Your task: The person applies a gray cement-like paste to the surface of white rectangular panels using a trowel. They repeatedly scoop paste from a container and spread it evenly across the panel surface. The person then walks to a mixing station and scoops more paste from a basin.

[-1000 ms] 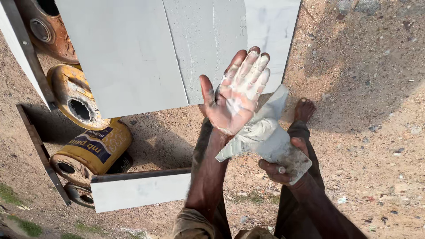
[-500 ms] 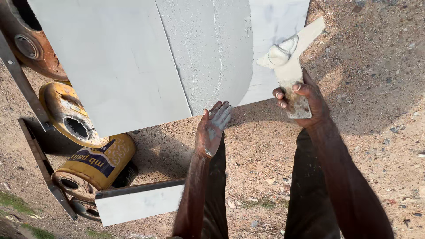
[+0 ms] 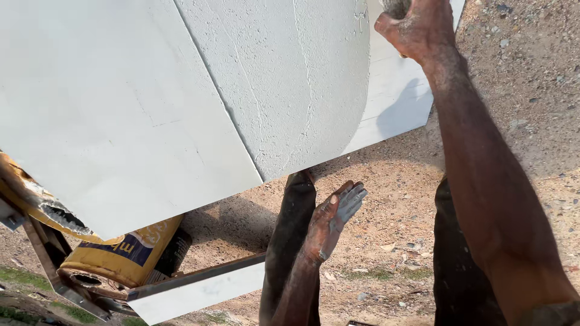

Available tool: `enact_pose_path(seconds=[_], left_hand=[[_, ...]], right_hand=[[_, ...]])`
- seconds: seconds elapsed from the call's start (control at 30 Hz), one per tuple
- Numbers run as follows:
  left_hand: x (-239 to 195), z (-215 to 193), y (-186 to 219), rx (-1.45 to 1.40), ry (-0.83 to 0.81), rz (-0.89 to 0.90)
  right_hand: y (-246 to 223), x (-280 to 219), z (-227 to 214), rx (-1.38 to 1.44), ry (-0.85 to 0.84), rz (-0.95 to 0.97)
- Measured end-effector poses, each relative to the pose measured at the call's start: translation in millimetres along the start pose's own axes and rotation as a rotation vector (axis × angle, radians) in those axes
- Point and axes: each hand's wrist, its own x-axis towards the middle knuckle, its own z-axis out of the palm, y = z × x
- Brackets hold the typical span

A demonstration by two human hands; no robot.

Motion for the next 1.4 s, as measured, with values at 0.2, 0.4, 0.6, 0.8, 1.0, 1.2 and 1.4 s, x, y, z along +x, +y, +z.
enact_pose_path(seconds=[0.2,0.4,0.6,0.8,1.0,1.2,1.4], left_hand=[[-2,6,10,0.005,0.007,0.010],[-7,8,18,0.003,-0.024,0.037],[-17,5,33,0.009,-0.081,0.068],[-25,4,30,0.070,-0.017,0.098],[-32,-11,19,0.061,0.072,0.082],[-30,-41,0,-0.077,0.271,0.203],[-26,-94,-21,-0.288,0.306,0.355]], right_hand=[[-10,1,3,0.210,-0.203,0.260],[-22,7,3,0.273,-0.167,0.248],[-19,-22,-8,0.188,-0.187,0.166],[-18,-122,22,0.318,-0.173,0.187],[-35,-222,63,0.255,-0.119,0.293],[-95,-308,111,0.354,-0.012,0.489],[-175,-333,134,0.413,0.020,0.597]])
